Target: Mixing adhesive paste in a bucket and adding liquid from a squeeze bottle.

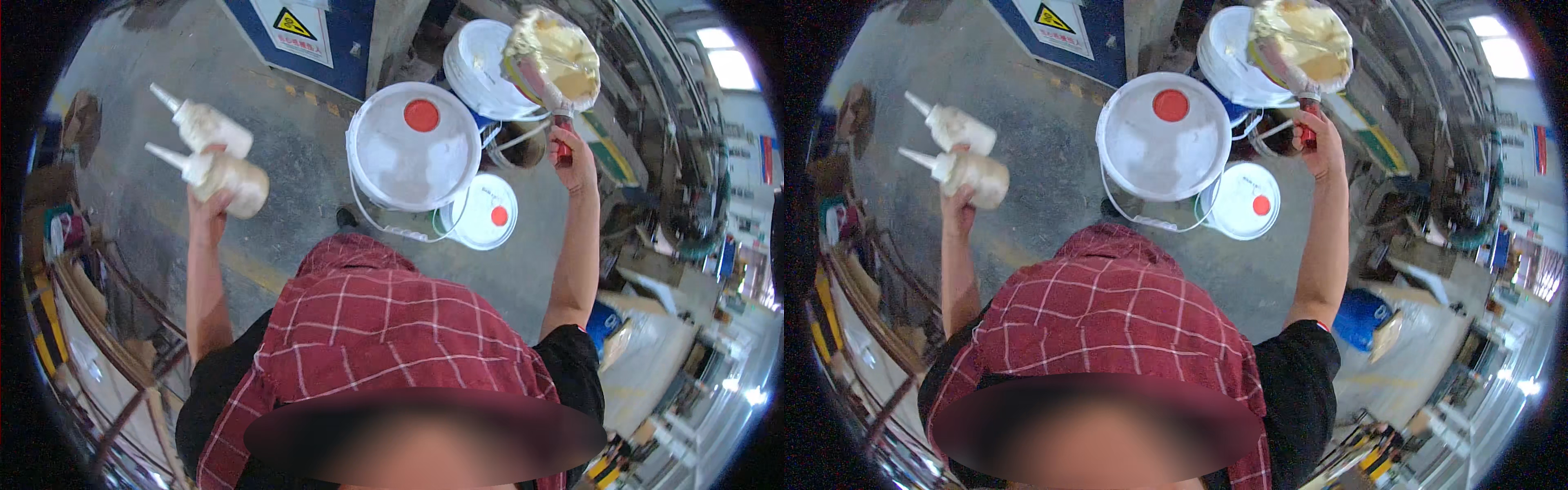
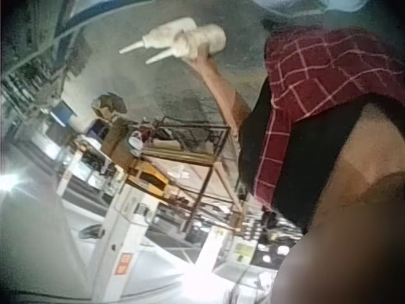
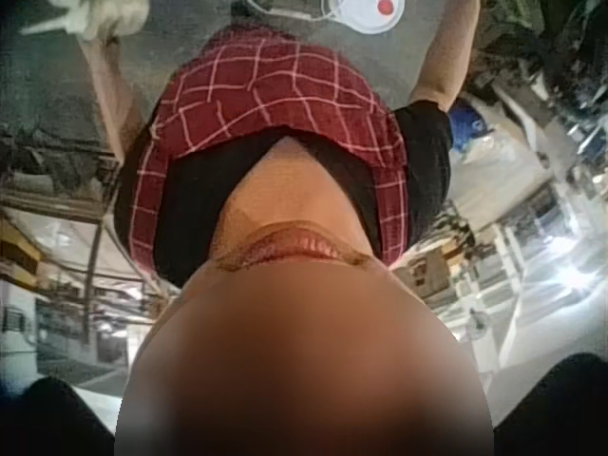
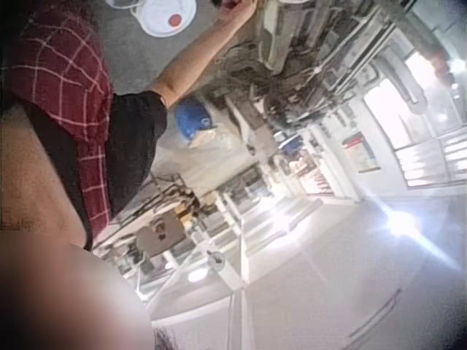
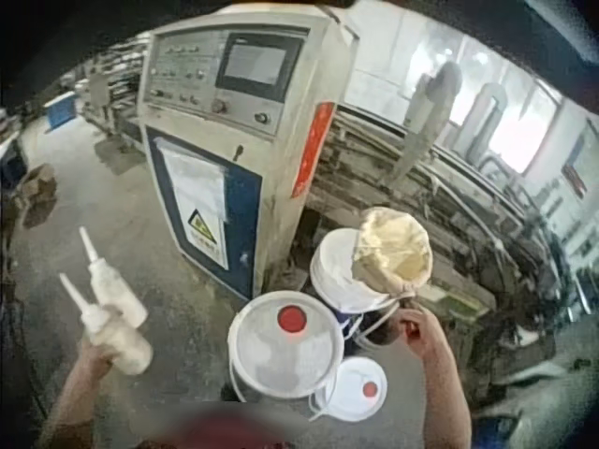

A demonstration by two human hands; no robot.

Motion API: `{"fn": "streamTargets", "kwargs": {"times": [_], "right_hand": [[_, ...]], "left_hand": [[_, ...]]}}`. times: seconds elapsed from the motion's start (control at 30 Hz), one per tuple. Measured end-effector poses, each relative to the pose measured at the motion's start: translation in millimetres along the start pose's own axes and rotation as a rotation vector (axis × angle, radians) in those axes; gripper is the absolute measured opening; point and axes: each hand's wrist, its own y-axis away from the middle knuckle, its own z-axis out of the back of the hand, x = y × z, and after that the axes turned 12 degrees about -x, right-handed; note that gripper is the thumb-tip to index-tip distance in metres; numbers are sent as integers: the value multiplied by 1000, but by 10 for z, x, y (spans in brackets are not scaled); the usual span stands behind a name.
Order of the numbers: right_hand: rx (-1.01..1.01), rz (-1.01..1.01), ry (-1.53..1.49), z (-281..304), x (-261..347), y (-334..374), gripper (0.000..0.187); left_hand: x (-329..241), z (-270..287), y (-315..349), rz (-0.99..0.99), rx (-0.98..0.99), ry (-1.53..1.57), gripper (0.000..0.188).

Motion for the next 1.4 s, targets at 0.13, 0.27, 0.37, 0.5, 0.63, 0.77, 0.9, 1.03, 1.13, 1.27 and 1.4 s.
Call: {"fn": "streamTargets", "kwargs": {"times": [0.13,0.27,0.37,0.5,0.63,0.77,0.9,1.03,1.13,1.27,1.4], "right_hand": [[20,32,193,-158,-433,735,21],[24,-90,208,-322,-1123,1208,21],[51,-59,351,-447,-1534,1436,20],[97,-123,407,-241,-1788,1297,24],[94,-188,669,-154,-1765,1270,29],[-29,325,1071,-296,-863,937,24],[8,588,541,-1338,-26,430,60],[315,357,379,-1941,36,-62,66],[240,390,339,-1948,-52,-77,63],[-69,454,272,-1733,-218,-473,54],[-638,632,497,-1169,-216,-1287,54]], "left_hand": [[-12,-271,-307,7,233,95,75],[-29,-442,-426,16,397,97,71],[-140,-518,-553,18,589,69,64],[-76,-1048,-984,-39,774,81,63],[-219,-1623,-1540,-47,1026,50,61],[-127,-2250,-2093,-22,1360,-53,72],[228,-2791,-2278,17,1659,63,73],[246,-2976,-2600,-26,2017,124,70],[440,-2972,-2551,-12,2013,139,78],[592,-2941,-2672,40,1788,184,89],[644,-2846,-2830,165,1499,223,76]]}}
